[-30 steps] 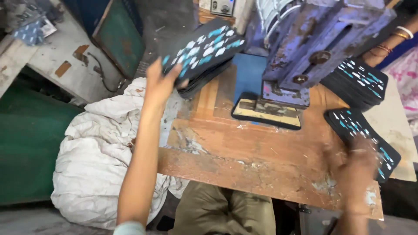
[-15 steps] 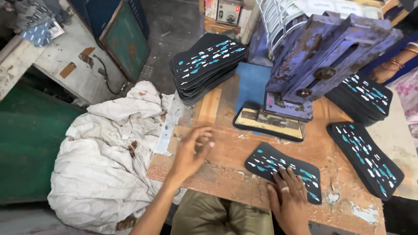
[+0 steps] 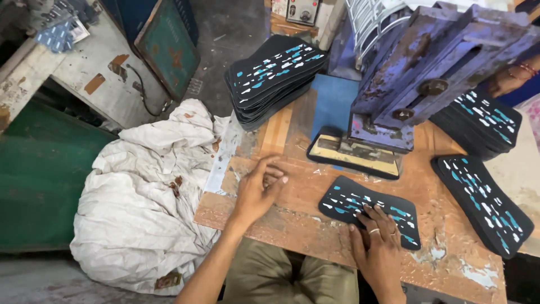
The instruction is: Stamping patterns onto material pieces using a manual press.
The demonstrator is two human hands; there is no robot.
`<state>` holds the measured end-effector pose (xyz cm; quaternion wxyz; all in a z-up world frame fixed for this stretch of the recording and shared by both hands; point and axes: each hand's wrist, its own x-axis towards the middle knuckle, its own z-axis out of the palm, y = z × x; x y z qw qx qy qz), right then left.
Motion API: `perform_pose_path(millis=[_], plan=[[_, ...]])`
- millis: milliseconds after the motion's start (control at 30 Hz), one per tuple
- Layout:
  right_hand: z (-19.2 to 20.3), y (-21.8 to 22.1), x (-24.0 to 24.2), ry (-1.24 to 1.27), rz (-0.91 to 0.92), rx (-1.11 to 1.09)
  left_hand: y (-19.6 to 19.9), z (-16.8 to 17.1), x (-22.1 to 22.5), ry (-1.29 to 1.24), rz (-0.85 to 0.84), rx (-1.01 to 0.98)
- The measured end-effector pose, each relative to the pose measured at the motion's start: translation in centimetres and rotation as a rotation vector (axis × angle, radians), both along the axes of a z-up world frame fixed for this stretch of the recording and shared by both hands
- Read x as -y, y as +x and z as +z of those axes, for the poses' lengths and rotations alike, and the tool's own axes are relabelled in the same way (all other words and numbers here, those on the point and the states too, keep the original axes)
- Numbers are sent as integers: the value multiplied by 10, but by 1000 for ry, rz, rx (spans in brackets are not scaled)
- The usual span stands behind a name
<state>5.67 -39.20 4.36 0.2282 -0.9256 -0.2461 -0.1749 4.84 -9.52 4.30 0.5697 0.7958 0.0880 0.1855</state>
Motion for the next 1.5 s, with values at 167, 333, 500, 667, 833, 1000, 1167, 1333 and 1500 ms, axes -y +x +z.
perform_pose_path(millis=[167,333,500,667,833,1000,1167,1333,1500], plan=[[-6,3,1,14,7,23,55,-5,-7,152,-82,-76],[-4,4,1,15,2,28,107,-15,10,319,-199,-73],[-7,2,2,-4,-11,14,130,-34,23,-250,-409,-248],[-9,-12,-8,-76,3,31,113,-15,25,-188,-375,-393],[-17,-27,4,-239,18,99,-1,-8,-69,-184,-368,-456],[-9,18,15,-275,-39,4,-71,-15,-125,-53,-442,-591],[8,74,-38,-376,30,-17,-58,-28,-99,-64,-478,-534],[4,87,-71,-360,151,134,-47,-29,-102,-92,-496,-476],[9,75,-90,-300,79,49,-53,-19,-94,-62,-464,-460]])
